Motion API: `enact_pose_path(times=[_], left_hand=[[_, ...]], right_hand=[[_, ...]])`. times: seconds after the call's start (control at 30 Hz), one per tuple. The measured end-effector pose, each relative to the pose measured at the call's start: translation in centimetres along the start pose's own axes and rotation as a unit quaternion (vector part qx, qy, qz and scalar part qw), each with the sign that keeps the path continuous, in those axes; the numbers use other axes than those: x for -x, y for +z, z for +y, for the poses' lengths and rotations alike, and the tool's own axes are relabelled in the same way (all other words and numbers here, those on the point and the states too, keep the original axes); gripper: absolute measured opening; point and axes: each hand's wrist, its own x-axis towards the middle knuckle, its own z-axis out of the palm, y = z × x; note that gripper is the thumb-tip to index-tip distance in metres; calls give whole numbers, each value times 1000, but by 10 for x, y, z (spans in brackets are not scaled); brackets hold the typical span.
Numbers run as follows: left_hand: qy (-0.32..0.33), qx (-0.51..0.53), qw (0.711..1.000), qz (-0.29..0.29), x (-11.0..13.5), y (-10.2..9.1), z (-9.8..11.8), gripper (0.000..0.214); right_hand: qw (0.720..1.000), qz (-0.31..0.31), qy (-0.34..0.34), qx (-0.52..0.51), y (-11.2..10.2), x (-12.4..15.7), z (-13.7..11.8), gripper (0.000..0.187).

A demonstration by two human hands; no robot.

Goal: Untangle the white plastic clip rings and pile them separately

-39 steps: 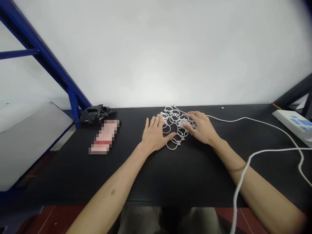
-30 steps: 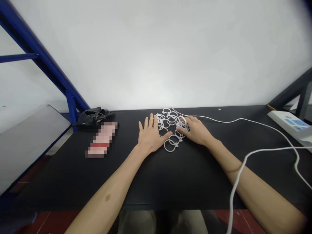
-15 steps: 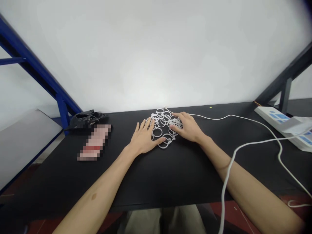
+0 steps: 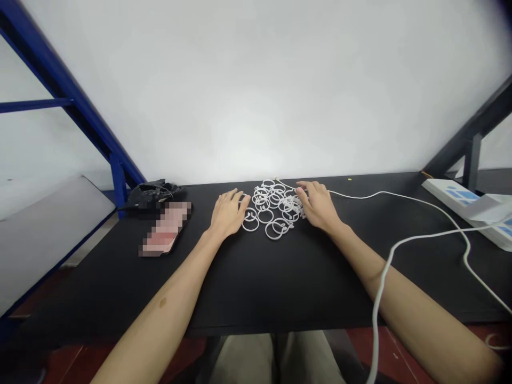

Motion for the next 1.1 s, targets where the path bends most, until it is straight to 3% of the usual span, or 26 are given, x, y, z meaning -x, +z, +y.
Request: enact_pose_path(times=[0.4,0.57,0.7,0.83,0.97,1.1], left_hand=[[27,53,998,-2,-8,13,-20,42],[62,83,995,5,-4,3,-13,38],[46,90,994,50,2,-8,-15,41],[50,78,993,66,7,-11,-28,42],[110,16,993,28,6,-4,-39,57],[134,-47,990,19,2,-1,-42,40]], right_hand=[[999,22,23,9,-3,3,4,49],[999,23,14,34,-6,3,-5,51],[999,25,-24,30,-9,6,-20,51],[998,9,-60,-7,-9,11,-36,45],[997,-25,-48,-61,-7,15,-45,39],[994,-45,-42,-93,-4,17,-47,36]])
